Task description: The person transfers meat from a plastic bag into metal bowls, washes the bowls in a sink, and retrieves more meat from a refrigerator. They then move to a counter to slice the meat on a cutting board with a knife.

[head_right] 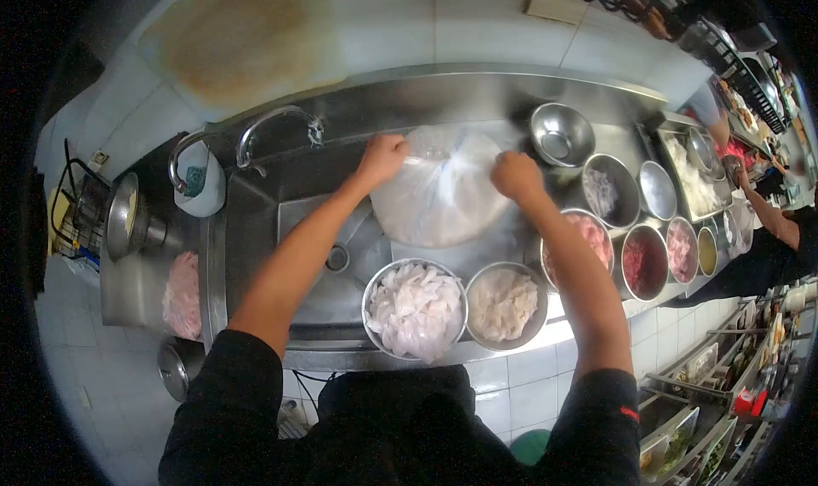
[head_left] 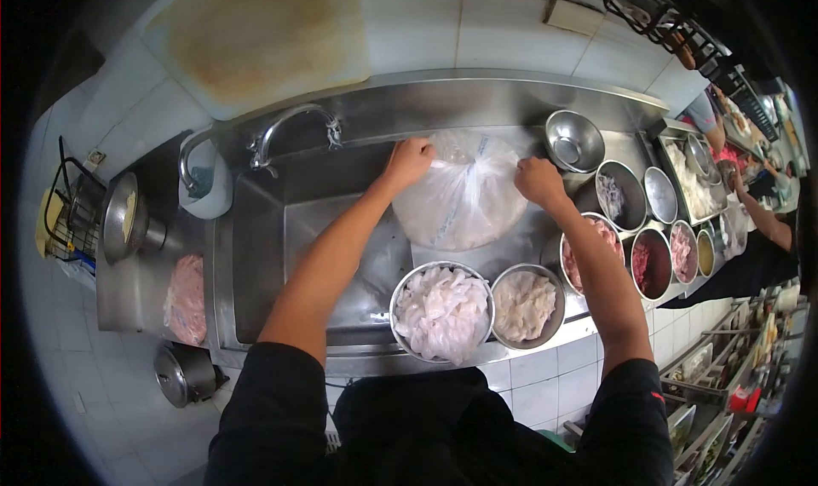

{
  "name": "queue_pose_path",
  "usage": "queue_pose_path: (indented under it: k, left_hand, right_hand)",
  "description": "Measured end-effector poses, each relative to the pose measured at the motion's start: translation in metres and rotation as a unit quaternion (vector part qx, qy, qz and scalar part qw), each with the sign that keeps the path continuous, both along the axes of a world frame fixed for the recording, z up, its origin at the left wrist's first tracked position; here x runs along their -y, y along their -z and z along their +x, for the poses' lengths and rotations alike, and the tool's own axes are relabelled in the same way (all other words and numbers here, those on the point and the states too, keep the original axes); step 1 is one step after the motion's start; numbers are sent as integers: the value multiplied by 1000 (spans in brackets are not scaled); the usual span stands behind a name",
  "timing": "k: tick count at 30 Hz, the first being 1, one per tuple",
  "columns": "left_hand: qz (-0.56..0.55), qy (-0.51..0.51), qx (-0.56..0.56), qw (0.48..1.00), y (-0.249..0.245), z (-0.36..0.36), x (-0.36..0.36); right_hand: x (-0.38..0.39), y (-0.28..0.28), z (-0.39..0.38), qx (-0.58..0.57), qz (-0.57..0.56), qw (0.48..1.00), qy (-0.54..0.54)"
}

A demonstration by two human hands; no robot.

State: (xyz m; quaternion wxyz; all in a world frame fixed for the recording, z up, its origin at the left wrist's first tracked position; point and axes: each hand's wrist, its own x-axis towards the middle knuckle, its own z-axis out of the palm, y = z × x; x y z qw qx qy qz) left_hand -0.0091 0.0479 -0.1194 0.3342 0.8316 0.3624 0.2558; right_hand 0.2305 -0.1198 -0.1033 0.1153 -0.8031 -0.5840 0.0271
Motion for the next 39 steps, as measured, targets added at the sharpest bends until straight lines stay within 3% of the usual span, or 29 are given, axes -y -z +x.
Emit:
queue_pose_path:
  k: [5,9,15,17,19,22,24,25,26,27,29,33,35,37,39]
  left_hand:
    - [28,-7,-5,1000,11,-18,8]
    - [50,-12,-31,998,11,-26,3]
    - [94,22,-35,995,20,-30,0]
    - [46,55,-121,990,-13,-28,2]
    - [-54,104,-272,955,-64,-25,18]
    - [-181,179,-193,948,-74,-10,25]
    - [-146,124,-33,981,-47,21,35]
    - [-132,98,49,985,-36,38,42]
    - [-115,75,54,989,-36,54,43]
    - [-101,50,59,992,-36,68,44]
    - [-116,22,49,992,-58,68,57]
    - [-46,-29,33,998,-63,87,57]
    - [93,-9,-25,995,-66,87,50]
    - [261,19,-61,963,-64,83,46]
    - [284,12,-109,952,-70,87,44]
  right_hand:
    - [10,37,24,0,-1,999,-37]
    - [17,34,24,-10,48,999,-18]
    - [22,39,42,36,97,991,-86]
    - [20,-8,28,-193,32,981,7]
    - [14,-45,21,-377,-27,923,74]
    - [-12,-102,-24,-519,32,852,65]
    - [-20,-132,-66,-420,45,906,9]
    - [-28,-123,-70,-322,103,938,-78]
    - [-37,-112,-74,-215,157,950,-164]
    - [-34,-138,-87,-178,77,974,-121]
    - [-32,-139,-76,-266,63,958,-86]
    - [-36,-146,-62,-416,59,906,-52]
    - [-38,-140,-45,-473,57,879,-35]
    - [-31,-131,-37,-572,75,816,35]
    - [-26,-119,-27,-644,80,755,98]
